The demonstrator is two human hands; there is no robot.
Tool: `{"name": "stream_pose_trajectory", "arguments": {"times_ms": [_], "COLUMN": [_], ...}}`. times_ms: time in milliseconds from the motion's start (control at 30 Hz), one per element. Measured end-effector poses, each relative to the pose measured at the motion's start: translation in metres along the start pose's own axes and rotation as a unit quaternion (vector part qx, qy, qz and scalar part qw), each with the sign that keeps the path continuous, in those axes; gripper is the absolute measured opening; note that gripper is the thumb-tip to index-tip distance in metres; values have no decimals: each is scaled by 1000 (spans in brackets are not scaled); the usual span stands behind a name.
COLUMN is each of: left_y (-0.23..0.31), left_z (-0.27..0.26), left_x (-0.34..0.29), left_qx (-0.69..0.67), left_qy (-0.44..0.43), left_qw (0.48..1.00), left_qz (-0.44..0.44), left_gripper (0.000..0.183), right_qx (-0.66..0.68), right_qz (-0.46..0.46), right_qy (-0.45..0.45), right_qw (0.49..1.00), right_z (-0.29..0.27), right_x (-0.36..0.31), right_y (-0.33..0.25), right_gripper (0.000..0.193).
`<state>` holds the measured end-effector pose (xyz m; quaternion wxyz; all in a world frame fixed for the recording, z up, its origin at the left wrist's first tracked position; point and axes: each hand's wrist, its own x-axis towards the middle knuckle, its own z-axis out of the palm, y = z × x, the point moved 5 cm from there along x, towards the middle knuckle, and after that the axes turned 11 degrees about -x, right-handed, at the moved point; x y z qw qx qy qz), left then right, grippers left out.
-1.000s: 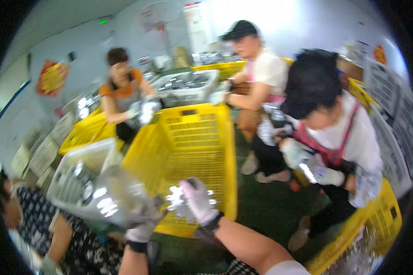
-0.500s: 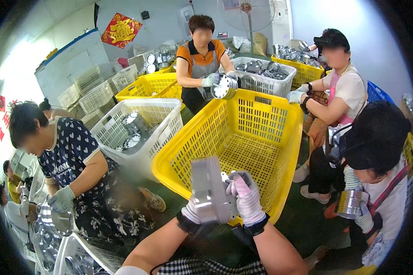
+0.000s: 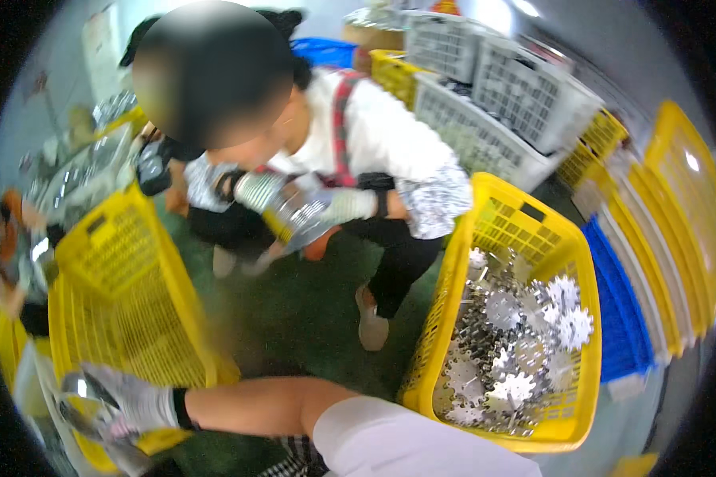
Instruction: Workers in a factory are sorting and assembling circular metal components into plastic baskets.
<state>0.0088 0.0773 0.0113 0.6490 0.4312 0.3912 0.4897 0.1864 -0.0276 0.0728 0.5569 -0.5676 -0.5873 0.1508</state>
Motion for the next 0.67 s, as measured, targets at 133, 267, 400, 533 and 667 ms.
{"name": "stream_pose_trajectory", "arguments": {"times_ms": [133, 267, 400, 533, 667], "left_y": [56, 53, 39, 19, 22], "left_z": [57, 71, 49, 73, 57], "left_x": [-58, -39, -6, -6, -20], "left_qx": [143, 88, 88, 21, 101], "left_qy": [84, -28, -83, -149, -105], "left_qw": [983, 986, 969, 961, 962], "left_qz": [76, 142, 213, 231, 232], "left_gripper": [57, 58, 55, 58, 58], "right_qx": [-72, -46, -57, 119, 232], "right_qz": [105, 172, 111, 208, 187], "right_qy": [-40, -34, 180, 227, 190], "right_qw": [991, 983, 976, 944, 935], "right_z": [-52, -63, -137, -172, -157], "right_x": [7, -8, -46, -76, -69], "right_y": [8, 40, 21, 36, 34], "right_gripper": [63, 43, 39, 44, 39]}}
